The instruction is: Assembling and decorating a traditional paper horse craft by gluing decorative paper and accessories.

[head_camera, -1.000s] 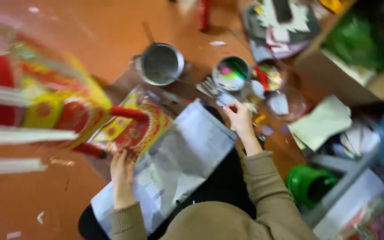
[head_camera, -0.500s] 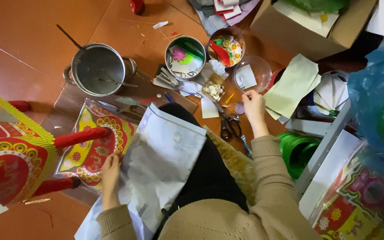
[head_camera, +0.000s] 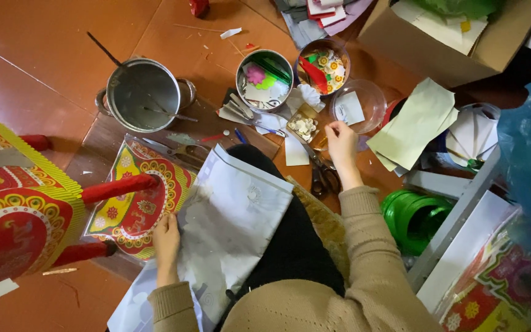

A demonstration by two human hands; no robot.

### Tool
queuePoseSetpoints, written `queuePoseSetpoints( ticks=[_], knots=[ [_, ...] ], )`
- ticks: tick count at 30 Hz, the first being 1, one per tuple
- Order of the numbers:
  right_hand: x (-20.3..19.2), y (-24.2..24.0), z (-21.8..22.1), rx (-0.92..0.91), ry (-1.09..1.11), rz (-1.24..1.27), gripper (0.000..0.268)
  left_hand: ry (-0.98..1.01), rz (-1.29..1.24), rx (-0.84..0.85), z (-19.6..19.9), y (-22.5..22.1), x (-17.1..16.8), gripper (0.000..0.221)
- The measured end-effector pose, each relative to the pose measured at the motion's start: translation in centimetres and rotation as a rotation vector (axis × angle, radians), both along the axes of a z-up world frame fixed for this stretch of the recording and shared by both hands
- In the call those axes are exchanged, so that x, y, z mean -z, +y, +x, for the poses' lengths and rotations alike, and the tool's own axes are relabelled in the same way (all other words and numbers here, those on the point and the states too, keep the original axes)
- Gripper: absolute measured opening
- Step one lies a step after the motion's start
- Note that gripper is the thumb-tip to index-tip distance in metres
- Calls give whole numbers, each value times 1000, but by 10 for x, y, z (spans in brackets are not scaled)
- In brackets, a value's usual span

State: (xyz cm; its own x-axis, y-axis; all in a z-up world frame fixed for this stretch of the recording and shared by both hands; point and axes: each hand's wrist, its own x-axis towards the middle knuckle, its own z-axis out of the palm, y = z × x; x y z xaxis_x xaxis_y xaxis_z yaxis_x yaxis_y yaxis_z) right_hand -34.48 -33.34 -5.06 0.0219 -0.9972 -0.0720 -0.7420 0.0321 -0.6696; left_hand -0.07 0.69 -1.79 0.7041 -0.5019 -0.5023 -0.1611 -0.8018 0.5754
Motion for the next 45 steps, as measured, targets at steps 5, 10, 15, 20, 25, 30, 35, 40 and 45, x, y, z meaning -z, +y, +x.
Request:
queuePoseSetpoints(
  ticks=[5, 10, 15, 20, 25, 30, 35, 40, 45],
  knots=[
    [0, -31, 55, -259, -86, -112, 10, 14, -33, -54, -10, -9, -20, 34],
    [30, -73, 122, -577, 72, -311, 5, 73, -165, -97, -14, -7, -31, 33],
    [62, -106, 180, -635, 867, 39, 27, 119, -236, -180, -19, -9, -49, 32],
    [98, -114, 191, -647, 905, 178, 31, 137, -294, -229, -17, 8, -33, 29],
    [63, -112, 176, -649, 671, 128, 25, 147, -350, -238, -16, 14, -40, 28],
    [73, -110, 167, -771, 766, 7, 20, 143, -133, -255, -17, -3, -61, 31],
    [59, -107, 170, -716, 584, 112, 19, 187, -174, -290, -16, 1, -59, 30],
    [59, -107, 163, -701, 516, 39, 17, 222, -175, -328, -17, 0, -68, 31],
    [74, -106, 165, -690, 526, 47, 17, 163, -195, -312, -19, 5, -57, 30]
  ],
)
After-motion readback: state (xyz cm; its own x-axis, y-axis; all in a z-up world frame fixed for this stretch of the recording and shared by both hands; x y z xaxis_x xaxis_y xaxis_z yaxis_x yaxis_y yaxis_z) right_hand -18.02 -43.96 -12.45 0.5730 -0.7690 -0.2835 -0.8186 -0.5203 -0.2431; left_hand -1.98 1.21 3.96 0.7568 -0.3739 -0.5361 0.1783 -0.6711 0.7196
